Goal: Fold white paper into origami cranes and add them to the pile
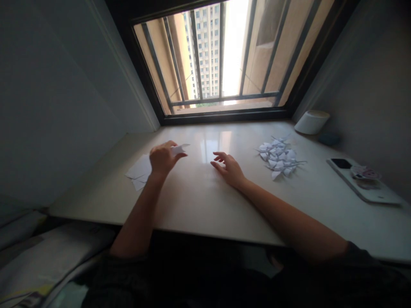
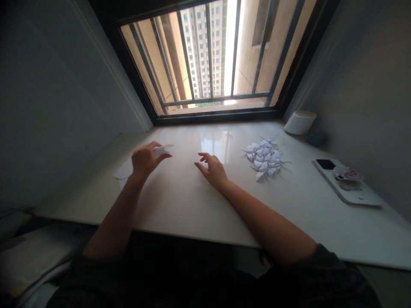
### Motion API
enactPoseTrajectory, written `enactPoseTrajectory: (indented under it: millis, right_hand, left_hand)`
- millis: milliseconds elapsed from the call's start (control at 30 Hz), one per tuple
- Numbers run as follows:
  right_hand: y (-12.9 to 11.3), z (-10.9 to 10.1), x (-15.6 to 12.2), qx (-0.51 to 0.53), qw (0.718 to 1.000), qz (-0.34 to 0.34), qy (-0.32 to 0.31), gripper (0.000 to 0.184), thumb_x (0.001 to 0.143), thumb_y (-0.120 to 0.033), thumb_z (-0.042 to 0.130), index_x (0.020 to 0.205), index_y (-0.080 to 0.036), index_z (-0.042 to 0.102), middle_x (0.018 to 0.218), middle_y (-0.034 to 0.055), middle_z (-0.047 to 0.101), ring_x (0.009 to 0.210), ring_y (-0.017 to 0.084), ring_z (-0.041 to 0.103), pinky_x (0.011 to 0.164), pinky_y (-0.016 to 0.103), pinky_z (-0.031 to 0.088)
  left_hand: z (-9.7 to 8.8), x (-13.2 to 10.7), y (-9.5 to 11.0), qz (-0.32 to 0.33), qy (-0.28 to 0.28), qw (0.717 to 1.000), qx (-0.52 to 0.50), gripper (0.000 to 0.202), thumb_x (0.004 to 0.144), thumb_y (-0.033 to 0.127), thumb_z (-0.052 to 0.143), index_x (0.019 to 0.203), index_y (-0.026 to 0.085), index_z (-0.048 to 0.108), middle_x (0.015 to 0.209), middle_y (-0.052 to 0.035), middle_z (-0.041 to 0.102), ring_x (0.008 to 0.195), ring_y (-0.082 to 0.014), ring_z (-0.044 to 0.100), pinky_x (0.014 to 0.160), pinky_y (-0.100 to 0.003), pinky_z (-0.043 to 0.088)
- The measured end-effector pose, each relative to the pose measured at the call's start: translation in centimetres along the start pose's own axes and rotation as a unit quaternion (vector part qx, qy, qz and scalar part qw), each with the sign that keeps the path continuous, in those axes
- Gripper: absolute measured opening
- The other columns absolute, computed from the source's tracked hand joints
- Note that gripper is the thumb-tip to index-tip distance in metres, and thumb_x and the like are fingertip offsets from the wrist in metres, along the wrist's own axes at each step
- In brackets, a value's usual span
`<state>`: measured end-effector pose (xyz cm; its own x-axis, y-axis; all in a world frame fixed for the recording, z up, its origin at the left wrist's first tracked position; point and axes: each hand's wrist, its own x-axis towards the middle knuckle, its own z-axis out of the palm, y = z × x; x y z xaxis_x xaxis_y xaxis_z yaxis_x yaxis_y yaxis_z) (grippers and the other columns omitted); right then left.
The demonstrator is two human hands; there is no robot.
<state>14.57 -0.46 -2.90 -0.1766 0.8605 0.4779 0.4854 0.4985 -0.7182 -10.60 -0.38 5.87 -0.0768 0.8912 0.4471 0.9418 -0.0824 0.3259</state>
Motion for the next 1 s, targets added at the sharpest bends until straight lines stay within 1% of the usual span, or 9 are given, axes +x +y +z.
enactPoseTrajectory:
  millis: [67, 133, 200, 267, 367, 500, 700, 900, 1000]
  right_hand:
    - [-0.3, -0.1, 0.0, 0.068, 0.998, 0.007, 0.004, 0.043, 0.087, -0.046, 0.057, 0.123, -0.024, 0.051, 0.099, 0.0066, 0.068, 0.088, 0.021, 0.062, 0.082, 0.039, 0.049]
    - [-0.5, -0.2, 0.0, 0.118, 0.993, 0.021, 0.011, 0.046, 0.084, -0.049, 0.060, 0.122, -0.025, 0.048, 0.103, 0.0065, 0.067, 0.090, 0.021, 0.063, 0.084, 0.040, 0.049]
    - [-0.5, -0.3, 0.1, 0.151, 0.988, 0.035, 0.027, 0.050, 0.077, -0.052, 0.066, 0.116, -0.026, 0.048, 0.106, 0.0061, 0.066, 0.091, 0.022, 0.064, 0.084, 0.041, 0.049]
    - [-0.5, -0.3, 0.2, 0.171, 0.984, 0.039, 0.041, 0.051, 0.070, -0.053, 0.072, 0.107, -0.027, 0.049, 0.108, 0.0051, 0.065, 0.092, 0.022, 0.065, 0.083, 0.041, 0.050]
    - [-0.4, -0.3, 0.3, 0.183, 0.981, 0.048, 0.049, 0.050, 0.066, -0.053, 0.075, 0.100, -0.026, 0.049, 0.103, 0.0033, 0.065, 0.088, 0.021, 0.066, 0.082, 0.040, 0.051]
    - [-0.3, -0.1, 0.5, 0.204, 0.972, 0.095, 0.065, 0.053, 0.066, -0.054, 0.074, 0.103, -0.026, 0.050, 0.093, 0.0028, 0.065, 0.078, 0.019, 0.066, 0.070, 0.035, 0.054]
    - [0.1, 0.3, 0.5, 0.273, 0.951, 0.139, 0.030, 0.056, 0.064, -0.054, 0.075, 0.107, -0.025, 0.053, 0.076, -0.0020, 0.064, 0.055, 0.014, 0.059, 0.048, 0.026, 0.047]
    - [0.9, 0.4, 1.1, 0.334, 0.929, 0.142, 0.074, 0.050, 0.060, -0.050, 0.079, 0.096, -0.023, 0.056, 0.074, -0.0020, 0.065, 0.058, 0.013, 0.057, 0.052, 0.025, 0.047]
    - [1.2, 0.3, 1.4, 0.349, 0.921, 0.144, 0.090, 0.049, 0.060, -0.049, 0.078, 0.096, -0.023, 0.057, 0.073, -0.0022, 0.064, 0.062, 0.013, 0.059, 0.056, 0.026, 0.048]
  left_hand:
    - [1.8, 0.1, 3.2, 0.003, -0.043, 0.992, -0.116, 0.051, 0.053, 0.059, 0.080, 0.087, 0.022, 0.068, 0.079, -0.0069, 0.069, 0.086, -0.0277, 0.063, 0.074, -0.030, 0.040]
    - [4.1, -0.1, 5.7, -0.039, -0.083, 0.953, -0.289, 0.049, 0.051, 0.054, 0.083, 0.084, 0.021, 0.066, 0.077, -0.0038, 0.068, 0.079, -0.0225, 0.063, 0.069, -0.027, 0.041]
    - [6.3, -0.4, 7.3, -0.107, -0.098, 0.866, -0.479, 0.050, 0.051, 0.050, 0.084, 0.085, 0.017, 0.065, 0.080, -0.0051, 0.068, 0.074, -0.0194, 0.062, 0.067, -0.027, 0.044]
    - [8.1, -1.0, 8.2, -0.179, -0.125, 0.779, -0.588, 0.050, 0.053, 0.051, 0.082, 0.083, 0.014, 0.065, 0.078, -0.0060, 0.067, 0.071, -0.0180, 0.062, 0.065, -0.028, 0.046]
    - [9.8, -1.9, 8.6, -0.241, -0.121, 0.707, -0.654, 0.052, 0.050, 0.047, 0.085, 0.085, 0.014, 0.066, 0.081, -0.0057, 0.067, 0.075, -0.0181, 0.063, 0.066, -0.029, 0.048]
    - [9.9, -2.5, 8.7, -0.234, -0.114, 0.685, -0.680, 0.054, 0.049, 0.045, 0.086, 0.088, 0.014, 0.065, 0.085, -0.0055, 0.067, 0.077, -0.0183, 0.064, 0.068, -0.030, 0.051]
    - [9.3, -2.8, 9.0, -0.217, -0.104, 0.685, -0.688, 0.055, 0.051, 0.043, 0.086, 0.092, 0.016, 0.062, 0.083, -0.0025, 0.065, 0.077, -0.0165, 0.062, 0.067, -0.028, 0.051]
    - [9.0, -2.6, 8.9, -0.235, -0.146, 0.657, -0.702, 0.051, 0.061, 0.044, 0.079, 0.102, 0.019, 0.064, 0.094, -0.0045, 0.067, 0.086, -0.0185, 0.064, 0.075, -0.031, 0.052]
    - [8.9, -2.5, 8.8, -0.241, -0.144, 0.661, -0.695, 0.047, 0.059, 0.039, 0.080, 0.098, 0.016, 0.067, 0.096, -0.0069, 0.069, 0.090, -0.0201, 0.064, 0.082, -0.034, 0.051]
